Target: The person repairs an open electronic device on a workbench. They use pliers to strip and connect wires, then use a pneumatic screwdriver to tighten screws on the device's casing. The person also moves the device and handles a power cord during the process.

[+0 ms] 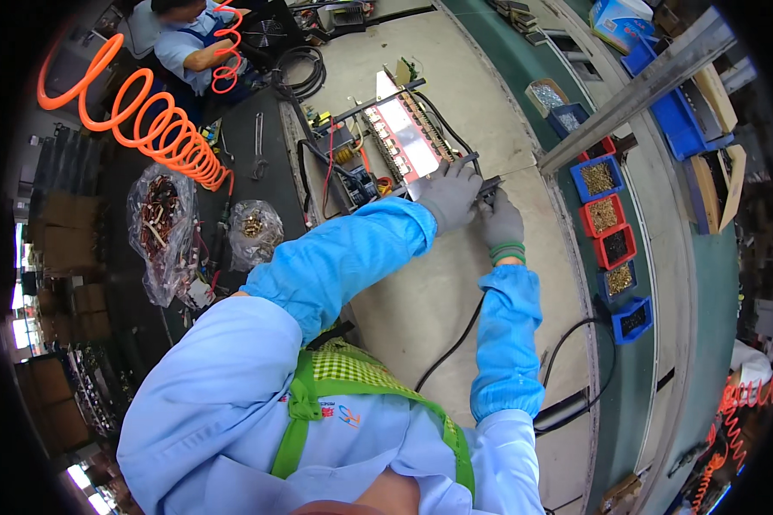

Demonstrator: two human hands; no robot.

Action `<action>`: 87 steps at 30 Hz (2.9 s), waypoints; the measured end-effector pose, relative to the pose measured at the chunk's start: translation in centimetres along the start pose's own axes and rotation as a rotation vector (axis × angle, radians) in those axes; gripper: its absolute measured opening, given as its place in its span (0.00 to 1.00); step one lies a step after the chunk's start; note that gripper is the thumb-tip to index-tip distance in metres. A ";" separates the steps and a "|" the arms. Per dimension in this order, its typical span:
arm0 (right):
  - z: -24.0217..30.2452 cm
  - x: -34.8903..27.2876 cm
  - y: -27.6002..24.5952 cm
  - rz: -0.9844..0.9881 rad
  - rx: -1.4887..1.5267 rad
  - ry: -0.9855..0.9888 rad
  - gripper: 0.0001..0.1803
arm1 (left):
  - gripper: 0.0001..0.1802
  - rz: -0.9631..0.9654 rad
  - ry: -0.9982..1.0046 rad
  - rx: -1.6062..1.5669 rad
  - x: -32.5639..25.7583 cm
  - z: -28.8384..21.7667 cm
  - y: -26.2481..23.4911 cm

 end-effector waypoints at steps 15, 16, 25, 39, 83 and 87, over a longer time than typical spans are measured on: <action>-2.9 0.9 1.0 0.155 0.510 0.222 0.38 | 0.37 0.044 -0.101 0.053 0.9 -1.5 -0.9; -2.4 0.5 0.1 0.154 0.603 0.383 0.38 | 0.37 0.045 -0.103 0.045 1.0 -1.8 -0.7; -6.3 -2.5 2.5 -0.048 0.429 -0.200 0.32 | 0.29 0.025 -0.080 0.049 1.1 -2.0 0.0; -0.1 -4.3 -2.6 0.298 1.154 0.543 0.21 | 0.34 0.081 -0.043 0.079 1.0 -1.9 -0.3; 2.5 -6.2 1.9 -0.088 0.213 0.362 0.18 | 0.21 0.037 -0.011 -0.004 0.9 -2.4 0.4; 0.3 -5.9 3.0 -0.155 0.419 0.175 0.18 | 0.22 0.096 -0.047 0.106 1.2 -3.5 -0.3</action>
Point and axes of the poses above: each hand's wrist, its own x-axis towards the middle knuckle, its own y-axis out of the palm, z = x × y, the point moved 1 cm from there along x, towards the middle knuckle, and after that the axes turned 8 degrees about -y, right-handed, at the moved point
